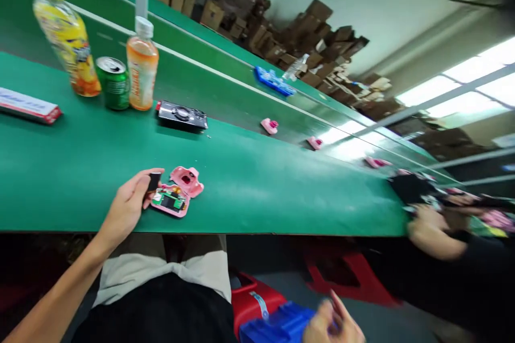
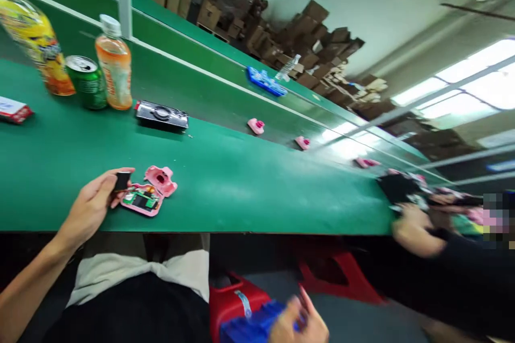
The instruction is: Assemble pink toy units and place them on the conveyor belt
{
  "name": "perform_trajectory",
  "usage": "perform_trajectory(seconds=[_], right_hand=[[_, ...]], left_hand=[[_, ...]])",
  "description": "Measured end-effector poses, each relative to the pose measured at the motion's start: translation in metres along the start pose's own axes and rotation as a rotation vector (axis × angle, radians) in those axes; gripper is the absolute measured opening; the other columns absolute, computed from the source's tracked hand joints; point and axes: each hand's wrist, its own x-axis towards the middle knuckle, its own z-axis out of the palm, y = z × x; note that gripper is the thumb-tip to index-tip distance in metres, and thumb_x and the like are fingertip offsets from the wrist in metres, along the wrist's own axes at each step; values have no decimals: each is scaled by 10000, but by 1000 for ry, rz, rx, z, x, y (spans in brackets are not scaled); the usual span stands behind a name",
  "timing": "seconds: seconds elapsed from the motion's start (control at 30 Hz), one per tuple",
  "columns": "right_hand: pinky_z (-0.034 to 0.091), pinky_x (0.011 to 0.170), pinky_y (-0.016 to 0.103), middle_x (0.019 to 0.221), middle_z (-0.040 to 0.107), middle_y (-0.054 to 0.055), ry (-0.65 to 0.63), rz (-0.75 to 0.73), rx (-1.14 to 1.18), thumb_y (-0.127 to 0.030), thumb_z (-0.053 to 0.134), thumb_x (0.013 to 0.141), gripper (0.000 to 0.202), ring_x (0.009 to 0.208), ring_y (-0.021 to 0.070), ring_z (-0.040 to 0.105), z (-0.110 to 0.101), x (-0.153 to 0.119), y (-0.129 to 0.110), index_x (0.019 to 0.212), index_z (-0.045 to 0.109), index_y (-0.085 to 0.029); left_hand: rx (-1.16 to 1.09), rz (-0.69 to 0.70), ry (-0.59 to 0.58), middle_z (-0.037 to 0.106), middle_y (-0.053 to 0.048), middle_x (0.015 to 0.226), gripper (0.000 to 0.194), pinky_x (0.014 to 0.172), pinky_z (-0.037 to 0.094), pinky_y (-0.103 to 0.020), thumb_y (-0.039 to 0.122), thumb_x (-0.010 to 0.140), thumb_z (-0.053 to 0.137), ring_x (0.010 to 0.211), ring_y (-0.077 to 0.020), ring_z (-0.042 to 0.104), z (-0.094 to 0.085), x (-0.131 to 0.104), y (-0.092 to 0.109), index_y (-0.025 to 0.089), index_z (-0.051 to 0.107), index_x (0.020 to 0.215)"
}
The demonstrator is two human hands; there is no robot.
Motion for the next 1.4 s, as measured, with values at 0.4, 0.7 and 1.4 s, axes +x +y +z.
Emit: perform_trajectory(seconds=[0.4, 0.7, 1.4], right_hand=[[501, 734, 242, 854, 703, -4, -1260, -1185, 705, -121, 634, 947, 130, 742, 131, 628, 75, 12, -333, 1039, 694, -190], [493, 686, 225, 896, 739, -8, -1252, -1075, 758, -218, 716, 929, 54, 698, 117, 644, 63, 15, -308, 981, 707, -205], [620, 831, 289, 984, 765, 48, -947, -823, 966, -121, 727, 904, 169, 904, 171, 739, 71, -15, -248, 1000, 794, -244]], left_hand=[[-6, 196, -144, 675, -43, 1008, 535, 839, 537, -304, 599, 1046, 358, 880, -173, 663, 0, -10, -9, 215, 456, 1404], [13, 211, -209, 688, -70, 1072, 407, 882, 520, -301, 486, 998, 574, 987, -188, 662, 0, -14, -2, 206, 532, 1290], [667, 529, -46, 682, -92, 1143, 262, 943, 541, -384, 238, 1055, 442, 1066, -237, 637, 6, -26, -12, 209, 690, 1135]])
